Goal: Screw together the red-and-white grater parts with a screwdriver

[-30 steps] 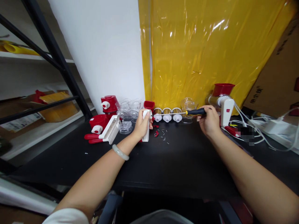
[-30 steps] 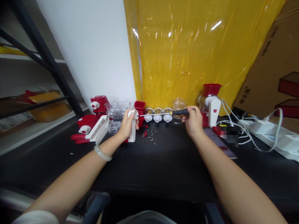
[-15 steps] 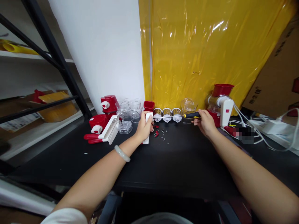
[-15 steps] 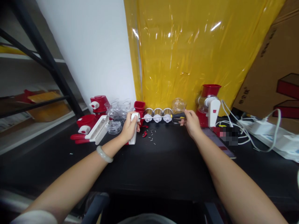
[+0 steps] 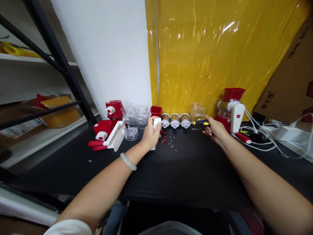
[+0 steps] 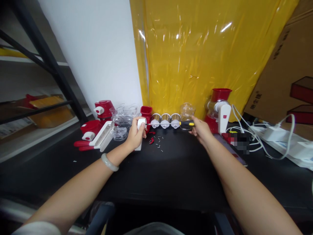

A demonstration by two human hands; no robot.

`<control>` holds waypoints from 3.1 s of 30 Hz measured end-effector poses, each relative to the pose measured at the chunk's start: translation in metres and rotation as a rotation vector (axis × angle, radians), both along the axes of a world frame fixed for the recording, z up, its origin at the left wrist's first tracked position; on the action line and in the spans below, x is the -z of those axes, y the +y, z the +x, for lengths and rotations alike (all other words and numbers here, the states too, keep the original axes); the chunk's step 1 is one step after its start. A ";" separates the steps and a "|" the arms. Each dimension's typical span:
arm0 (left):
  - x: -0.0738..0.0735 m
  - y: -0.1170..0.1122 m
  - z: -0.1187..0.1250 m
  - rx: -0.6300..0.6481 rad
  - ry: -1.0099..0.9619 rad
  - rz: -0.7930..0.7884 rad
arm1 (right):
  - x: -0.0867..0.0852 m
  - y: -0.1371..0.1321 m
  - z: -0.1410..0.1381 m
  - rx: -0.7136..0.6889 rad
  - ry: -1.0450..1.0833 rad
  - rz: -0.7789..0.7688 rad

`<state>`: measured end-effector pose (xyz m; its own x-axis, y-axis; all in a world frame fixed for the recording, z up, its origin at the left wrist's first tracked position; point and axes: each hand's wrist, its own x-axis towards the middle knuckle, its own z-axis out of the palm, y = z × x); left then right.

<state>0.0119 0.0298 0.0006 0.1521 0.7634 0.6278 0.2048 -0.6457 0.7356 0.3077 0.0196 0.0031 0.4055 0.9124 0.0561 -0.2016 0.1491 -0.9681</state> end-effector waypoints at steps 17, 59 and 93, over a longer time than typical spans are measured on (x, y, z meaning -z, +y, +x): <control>-0.004 -0.001 0.002 0.079 -0.176 -0.059 | -0.001 0.004 0.000 -0.115 0.219 0.085; -0.004 0.006 -0.005 -0.129 0.233 0.043 | 0.008 0.007 -0.006 -0.044 0.114 0.011; -0.014 -0.011 -0.004 -0.147 0.334 0.135 | 0.018 0.011 0.001 0.140 -0.083 0.054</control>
